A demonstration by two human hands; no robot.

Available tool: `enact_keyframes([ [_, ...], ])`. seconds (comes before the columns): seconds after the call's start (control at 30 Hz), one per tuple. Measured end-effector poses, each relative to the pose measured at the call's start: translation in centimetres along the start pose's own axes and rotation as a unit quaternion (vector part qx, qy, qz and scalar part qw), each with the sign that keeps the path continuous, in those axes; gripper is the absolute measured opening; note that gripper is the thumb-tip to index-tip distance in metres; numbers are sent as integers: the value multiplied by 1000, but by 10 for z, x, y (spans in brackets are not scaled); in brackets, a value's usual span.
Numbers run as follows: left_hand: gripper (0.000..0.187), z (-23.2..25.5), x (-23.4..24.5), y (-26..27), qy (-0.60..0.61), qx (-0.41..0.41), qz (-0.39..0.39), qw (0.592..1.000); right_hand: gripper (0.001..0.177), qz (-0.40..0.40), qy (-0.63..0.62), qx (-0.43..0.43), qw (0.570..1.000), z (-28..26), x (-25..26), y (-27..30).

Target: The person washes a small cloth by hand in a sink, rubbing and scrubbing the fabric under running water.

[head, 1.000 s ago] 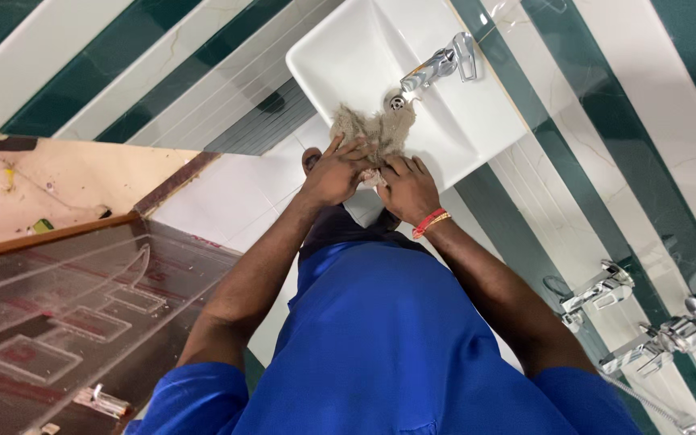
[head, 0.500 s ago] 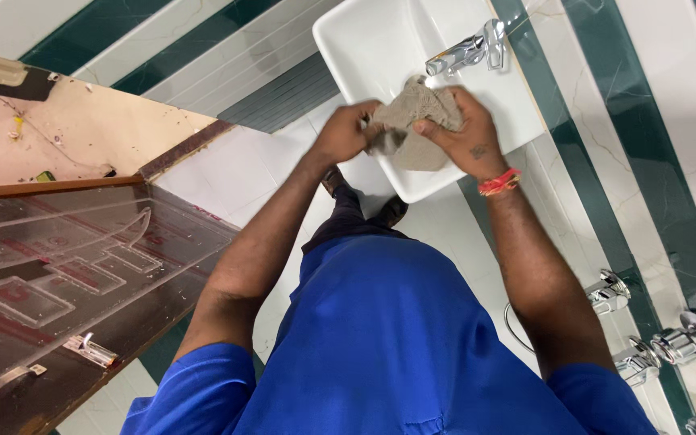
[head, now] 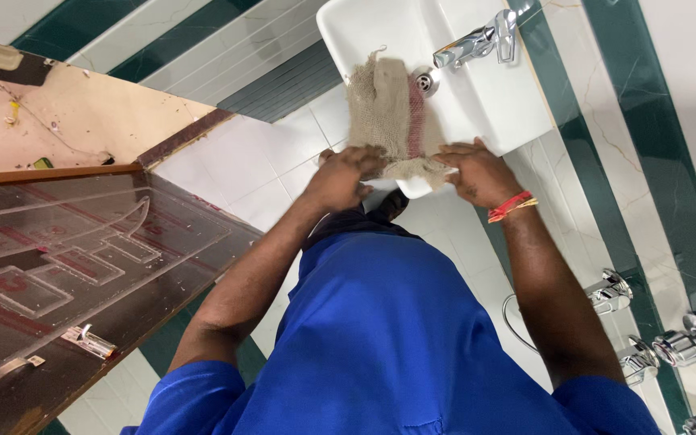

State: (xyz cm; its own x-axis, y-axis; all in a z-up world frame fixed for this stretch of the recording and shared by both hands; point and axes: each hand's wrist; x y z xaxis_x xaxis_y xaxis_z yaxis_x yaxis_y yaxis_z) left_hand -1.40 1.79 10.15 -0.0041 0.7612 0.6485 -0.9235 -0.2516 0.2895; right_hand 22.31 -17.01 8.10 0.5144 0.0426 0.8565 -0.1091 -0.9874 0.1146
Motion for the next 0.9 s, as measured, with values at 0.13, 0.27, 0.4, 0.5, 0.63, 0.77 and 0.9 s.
enact_keyframes([
  [0.13, 50, -30, -34, -18, -52, -74, 35, 995, 57, -46, -82, -125, 988, -12, -31, -12],
  [0.27, 54, -71, -44, -67, -127, -77, 65, 987, 90, -41, -123, -74, 989, -7, -80, -48],
  [0.4, 58, -91, -24, -76, -134, -59, 83, 986, 101, -39, -50, -83, 995, -14, -134, -87],
  [0.5, 57, -98, 3, -92, -106, -38, 91, 989, 98, -47, -25, -125, 991, -21, -132, -120],
  [0.63, 54, -119, 47, -123, -120, -29, 98, 987, 98, -112, -32, -203, 972, -31, -109, -180],
  [0.77, 52, -148, 93, -156, -162, -23, 97, 982, 100, -86, -30, -175, 980, -23, -103, -242],
  [0.9, 49, -161, 107, -164, -186, -68, 95, 976, 102, -98, -6, -192, 976, -21, -104, -262],
])
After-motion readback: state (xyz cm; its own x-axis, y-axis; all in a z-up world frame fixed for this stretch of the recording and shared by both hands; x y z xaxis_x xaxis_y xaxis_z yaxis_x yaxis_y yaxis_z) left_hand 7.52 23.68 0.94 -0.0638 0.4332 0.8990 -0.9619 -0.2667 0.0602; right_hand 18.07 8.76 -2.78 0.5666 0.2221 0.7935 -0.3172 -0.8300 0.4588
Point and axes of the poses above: each hand's wrist, its own y-axis away from the middle knuckle, its own x-axis out of the back of the hand, z = x × y, and after that the axes turned 10 degrees about y, right-handed
